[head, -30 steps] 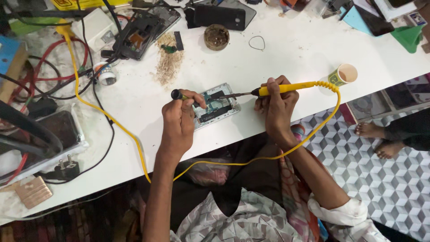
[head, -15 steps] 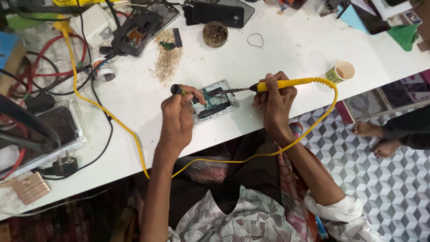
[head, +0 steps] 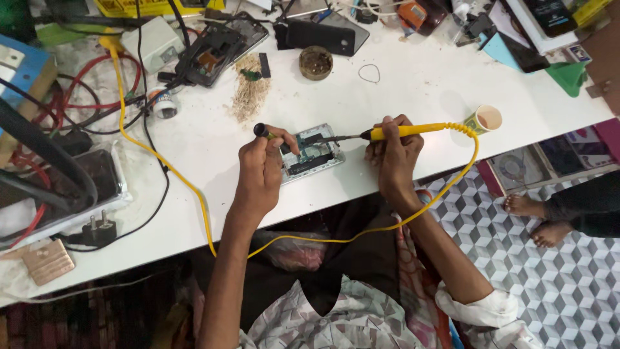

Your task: The person uses a soldering iron and a small screwdriver to work on a circuit board placed on a cluttered workbench. The person repeatedly applies heat to specific points on the board while holding it steady with the other hand.

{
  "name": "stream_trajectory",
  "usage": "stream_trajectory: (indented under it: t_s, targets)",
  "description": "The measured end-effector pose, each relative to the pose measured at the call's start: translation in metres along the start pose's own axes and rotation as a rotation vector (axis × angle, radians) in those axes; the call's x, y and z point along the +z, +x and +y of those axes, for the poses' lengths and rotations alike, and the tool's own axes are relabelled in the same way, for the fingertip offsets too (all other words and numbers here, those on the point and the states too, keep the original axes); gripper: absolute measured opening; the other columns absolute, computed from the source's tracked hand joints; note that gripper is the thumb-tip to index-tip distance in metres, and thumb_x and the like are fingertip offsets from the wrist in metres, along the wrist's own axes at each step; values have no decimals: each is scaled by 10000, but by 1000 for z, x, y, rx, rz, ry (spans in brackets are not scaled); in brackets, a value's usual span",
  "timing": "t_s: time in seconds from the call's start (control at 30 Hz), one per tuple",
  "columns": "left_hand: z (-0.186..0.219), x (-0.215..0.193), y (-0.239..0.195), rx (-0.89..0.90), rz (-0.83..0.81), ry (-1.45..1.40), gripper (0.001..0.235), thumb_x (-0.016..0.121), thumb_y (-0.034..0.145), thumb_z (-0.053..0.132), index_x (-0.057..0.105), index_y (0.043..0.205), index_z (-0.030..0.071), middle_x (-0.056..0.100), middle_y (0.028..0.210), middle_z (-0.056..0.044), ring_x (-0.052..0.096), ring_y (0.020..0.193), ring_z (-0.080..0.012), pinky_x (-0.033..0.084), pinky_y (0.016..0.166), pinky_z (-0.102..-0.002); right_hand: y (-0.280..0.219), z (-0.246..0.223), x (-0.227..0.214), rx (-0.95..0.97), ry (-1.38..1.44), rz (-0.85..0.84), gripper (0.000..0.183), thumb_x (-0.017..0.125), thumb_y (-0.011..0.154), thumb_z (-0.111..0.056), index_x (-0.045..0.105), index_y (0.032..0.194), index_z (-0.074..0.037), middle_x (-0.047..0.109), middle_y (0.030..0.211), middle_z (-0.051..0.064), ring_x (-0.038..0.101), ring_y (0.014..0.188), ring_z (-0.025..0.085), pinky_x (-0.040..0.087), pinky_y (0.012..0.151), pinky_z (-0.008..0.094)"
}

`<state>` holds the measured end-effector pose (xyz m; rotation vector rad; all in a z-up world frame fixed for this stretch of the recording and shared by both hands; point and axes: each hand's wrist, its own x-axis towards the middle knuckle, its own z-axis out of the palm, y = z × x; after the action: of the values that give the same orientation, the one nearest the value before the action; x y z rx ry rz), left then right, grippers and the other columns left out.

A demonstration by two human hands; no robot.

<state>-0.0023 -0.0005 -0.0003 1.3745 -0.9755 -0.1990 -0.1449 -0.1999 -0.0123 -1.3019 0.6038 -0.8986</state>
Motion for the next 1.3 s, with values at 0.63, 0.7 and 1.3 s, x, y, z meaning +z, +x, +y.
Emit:
stream_trajectory:
  t_s: [0.63,0.7,1.3]
  targets:
    - [-7,-1,-4,-31,11,-8,200,385,1091,52,545,997,-24,697,918,-61,436,575,-46,394,540,-244,-9,13,-5,-137,-5,7,269,619,1048,-162,504,820,-77,484,633,-18,366,470,41,304,433,228]
    - [-6,1,-3,-21,11,-20,177,391,1060,25,534,971,-26,695,930,-67,434,566,-53,391,524,-249,-10,9,-4,-147,-44,24,272,622,1056,-180,517,827,-79,483,632,-21,395,485,48,316,441,226]
    - [12,0,1,18,0,69,202,395,1061,3,581,989,-29,696,899,-85,501,586,-93,431,571,-270,81,-4,2,20,79,-158,303,630,1045,-320,565,1201,-69,641,874,63,574,523,112,403,434,230]
